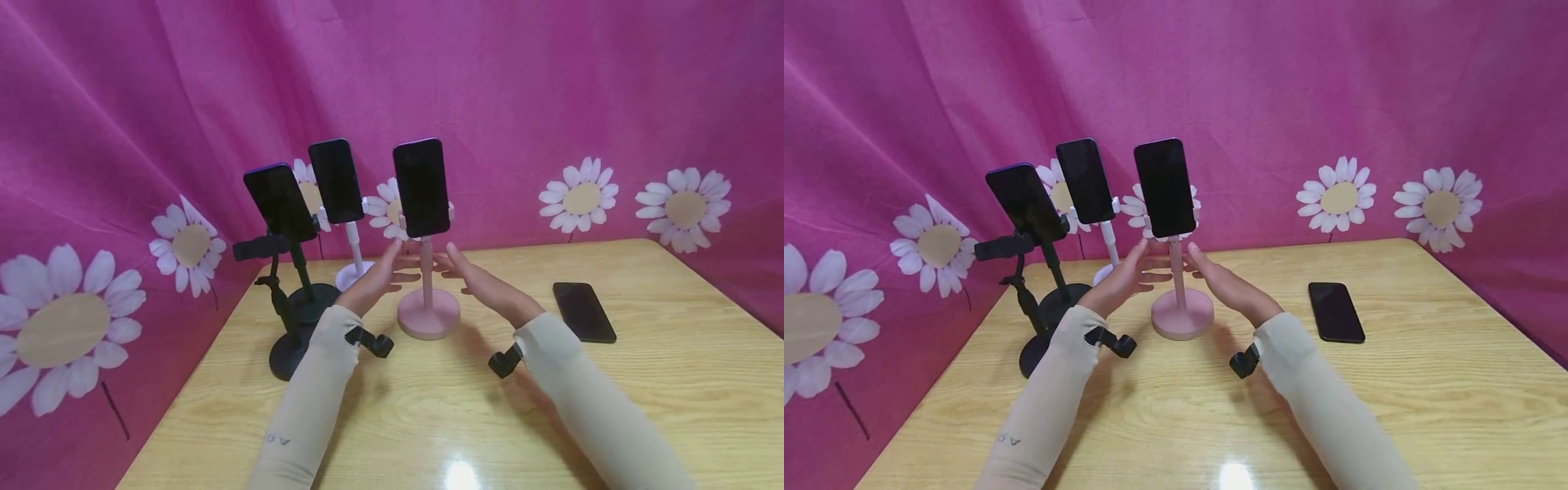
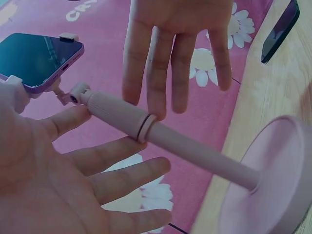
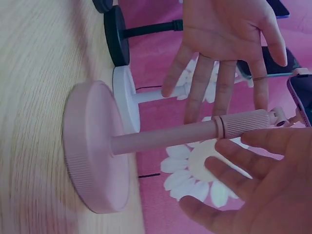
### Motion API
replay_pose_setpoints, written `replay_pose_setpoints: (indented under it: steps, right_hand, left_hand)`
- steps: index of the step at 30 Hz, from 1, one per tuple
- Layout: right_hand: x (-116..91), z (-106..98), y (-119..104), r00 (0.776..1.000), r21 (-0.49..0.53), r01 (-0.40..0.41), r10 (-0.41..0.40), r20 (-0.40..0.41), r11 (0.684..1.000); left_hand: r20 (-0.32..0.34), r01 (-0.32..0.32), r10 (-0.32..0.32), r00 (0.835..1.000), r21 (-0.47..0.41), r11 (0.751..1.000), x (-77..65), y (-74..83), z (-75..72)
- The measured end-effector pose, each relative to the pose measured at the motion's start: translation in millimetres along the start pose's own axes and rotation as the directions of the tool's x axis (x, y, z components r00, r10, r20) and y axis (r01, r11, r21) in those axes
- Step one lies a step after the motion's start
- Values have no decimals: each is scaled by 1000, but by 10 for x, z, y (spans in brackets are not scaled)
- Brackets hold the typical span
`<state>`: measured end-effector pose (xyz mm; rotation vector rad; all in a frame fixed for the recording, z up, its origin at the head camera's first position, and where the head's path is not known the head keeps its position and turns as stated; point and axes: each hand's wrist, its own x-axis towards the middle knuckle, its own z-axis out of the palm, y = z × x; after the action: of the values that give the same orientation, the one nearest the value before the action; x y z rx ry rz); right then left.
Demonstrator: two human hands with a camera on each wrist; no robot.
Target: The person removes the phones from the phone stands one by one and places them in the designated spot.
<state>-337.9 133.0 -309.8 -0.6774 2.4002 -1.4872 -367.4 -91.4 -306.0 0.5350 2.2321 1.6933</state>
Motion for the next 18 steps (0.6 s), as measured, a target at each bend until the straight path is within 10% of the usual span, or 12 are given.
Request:
replay_pose_setpoints:
  steps: [18]
  right_hand:
    - [-469, -59, -357, 996, -224, 21, -1, 92, 974]
  left_hand:
    - [248, -55, -21, 969, 296, 954, -452, 375, 60]
